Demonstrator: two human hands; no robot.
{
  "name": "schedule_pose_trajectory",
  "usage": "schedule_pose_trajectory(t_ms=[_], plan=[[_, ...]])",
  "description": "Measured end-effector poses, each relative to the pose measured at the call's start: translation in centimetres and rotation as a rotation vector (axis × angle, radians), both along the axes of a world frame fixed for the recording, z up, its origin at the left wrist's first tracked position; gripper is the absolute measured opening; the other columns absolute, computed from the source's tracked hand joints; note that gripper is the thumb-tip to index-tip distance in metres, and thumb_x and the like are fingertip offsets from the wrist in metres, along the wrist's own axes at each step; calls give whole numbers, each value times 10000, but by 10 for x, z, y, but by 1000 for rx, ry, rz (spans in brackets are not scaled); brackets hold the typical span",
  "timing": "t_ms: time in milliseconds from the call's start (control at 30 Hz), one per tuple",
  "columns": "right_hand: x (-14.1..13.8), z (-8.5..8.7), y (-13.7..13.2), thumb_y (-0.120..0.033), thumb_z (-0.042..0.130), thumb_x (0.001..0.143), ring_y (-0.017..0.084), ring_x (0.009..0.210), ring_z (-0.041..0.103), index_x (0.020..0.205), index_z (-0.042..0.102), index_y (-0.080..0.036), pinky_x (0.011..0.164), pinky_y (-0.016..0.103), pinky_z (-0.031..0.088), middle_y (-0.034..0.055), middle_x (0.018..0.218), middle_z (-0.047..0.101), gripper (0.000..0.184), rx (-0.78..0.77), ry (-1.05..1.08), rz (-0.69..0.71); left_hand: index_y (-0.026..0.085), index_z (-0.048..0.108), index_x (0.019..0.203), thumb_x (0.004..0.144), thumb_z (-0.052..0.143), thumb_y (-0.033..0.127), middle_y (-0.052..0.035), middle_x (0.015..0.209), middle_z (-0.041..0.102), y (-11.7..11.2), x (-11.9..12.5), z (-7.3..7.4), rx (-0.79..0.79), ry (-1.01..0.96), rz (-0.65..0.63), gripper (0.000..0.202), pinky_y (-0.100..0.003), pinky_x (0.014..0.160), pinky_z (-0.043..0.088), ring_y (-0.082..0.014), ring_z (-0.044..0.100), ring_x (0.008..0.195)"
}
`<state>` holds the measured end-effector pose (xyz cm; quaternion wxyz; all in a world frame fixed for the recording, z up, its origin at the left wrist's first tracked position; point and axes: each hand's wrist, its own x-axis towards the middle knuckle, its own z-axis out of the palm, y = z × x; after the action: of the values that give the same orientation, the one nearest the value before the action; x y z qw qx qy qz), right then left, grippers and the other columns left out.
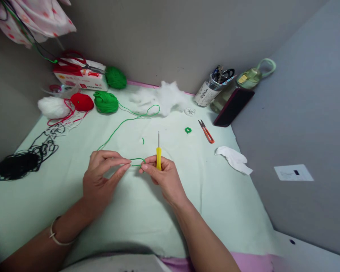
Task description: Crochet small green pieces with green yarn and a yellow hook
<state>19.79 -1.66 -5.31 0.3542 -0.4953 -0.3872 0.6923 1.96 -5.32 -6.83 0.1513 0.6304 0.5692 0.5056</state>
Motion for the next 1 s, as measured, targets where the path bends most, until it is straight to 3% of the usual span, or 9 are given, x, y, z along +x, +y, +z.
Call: schedule_pose_trajectory(t_ms=[67, 200, 367, 633, 833, 1000], plan=[[0, -1, 0, -393, 853, 727, 38, 443, 277, 820, 707, -179, 436, 241, 162, -15, 661, 684, 275, 14, 2, 17, 273, 764, 930, 923, 674, 262, -19, 853, 673, 0, 2, 0, -37, -17, -59, 91, -369, 791, 450, -190, 588, 833], [-1, -4, -2, -401, 856, 720, 46, 458, 287, 816, 716, -182, 446, 243, 178, -30, 629, 643, 277, 46, -19, 22, 292, 778, 919, 905, 693, 339, -30, 914, 728, 2, 6, -5, -123, -63, -108, 98, -399, 866, 447, -219, 616, 910], [-1, -5, -3, -407, 861, 718, 49, 485, 307, 802, 717, -186, 457, 240, 199, -27, 675, 644, 277, 51, -70, 16, 260, 744, 805, 861, 722, 265, -18, 827, 704, 3, 8, -7, -196, -252, -161, 60, -355, 826, 471, -207, 624, 876], [-5, -3, -2, -410, 890, 653, 50, 470, 273, 747, 718, -183, 454, 245, 177, -46, 572, 557, 300, 21, -20, -19, 216, 685, 804, 874, 668, 292, 20, 728, 690, 0, 13, -1, -550, -586, -235, 104, -279, 703, 478, -148, 612, 704], [-6, -1, -2, -415, 898, 627, 45, 459, 258, 741, 710, -182, 445, 243, 180, -49, 583, 559, 321, -6, 18, -35, 210, 715, 841, 841, 707, 330, -2, 783, 719, 2, 13, -4, -641, -730, -256, 121, -286, 734, 503, -152, 628, 744], [-5, -3, -1, -397, 899, 629, 38, 464, 270, 740, 709, -180, 448, 245, 194, -21, 701, 639, 309, -35, 57, -56, 214, 730, 836, 796, 753, 306, -4, 822, 736, 3, 14, -5, -622, -707, -240, 103, -286, 763, 495, -160, 644, 789]])
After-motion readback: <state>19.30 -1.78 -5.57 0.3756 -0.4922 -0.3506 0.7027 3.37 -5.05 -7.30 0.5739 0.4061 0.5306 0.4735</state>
